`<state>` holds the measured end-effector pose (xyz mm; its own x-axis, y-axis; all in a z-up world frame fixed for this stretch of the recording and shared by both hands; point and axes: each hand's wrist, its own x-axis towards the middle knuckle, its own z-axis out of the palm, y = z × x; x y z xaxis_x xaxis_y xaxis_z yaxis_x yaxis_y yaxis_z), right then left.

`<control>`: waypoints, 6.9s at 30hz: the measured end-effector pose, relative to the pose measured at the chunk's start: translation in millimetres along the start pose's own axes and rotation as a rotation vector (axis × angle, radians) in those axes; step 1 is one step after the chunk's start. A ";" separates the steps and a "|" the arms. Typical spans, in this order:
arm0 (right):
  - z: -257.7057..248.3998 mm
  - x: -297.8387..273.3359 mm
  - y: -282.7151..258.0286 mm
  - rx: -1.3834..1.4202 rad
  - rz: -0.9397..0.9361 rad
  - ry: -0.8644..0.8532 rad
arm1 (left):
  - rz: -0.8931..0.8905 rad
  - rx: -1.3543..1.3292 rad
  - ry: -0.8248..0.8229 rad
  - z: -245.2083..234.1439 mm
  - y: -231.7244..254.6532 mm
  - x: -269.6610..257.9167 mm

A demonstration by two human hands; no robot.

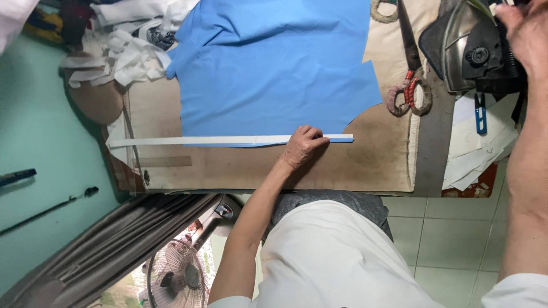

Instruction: The person irons a blue piece of fabric on a workbench using a steam iron and a long white ruler as a guide. They repeatedly fold the fabric edge over the ruler and press it with the iron to create a straight crease.

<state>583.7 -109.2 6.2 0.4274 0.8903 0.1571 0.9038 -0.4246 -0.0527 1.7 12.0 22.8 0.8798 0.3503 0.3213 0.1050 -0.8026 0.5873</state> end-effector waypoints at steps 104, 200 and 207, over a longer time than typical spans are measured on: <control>-147.5 -140.9 -536.7 0.169 -0.483 -0.612 | -0.480 0.218 0.006 -192.7 -142.1 -201.4; -121.4 -98.8 -749.6 0.271 -0.582 -0.674 | -0.656 0.174 0.256 -273.1 -186.1 -273.5; -133.9 -89.4 -769.9 0.297 -0.608 -0.697 | -0.863 0.099 0.159 -277.1 -193.4 -267.6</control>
<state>-153.1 116.1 164.8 -0.2848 0.8825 -0.3742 0.9016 0.1140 -0.4174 -382.5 207.3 29.0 0.4009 0.9105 -0.1011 0.7494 -0.2624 0.6079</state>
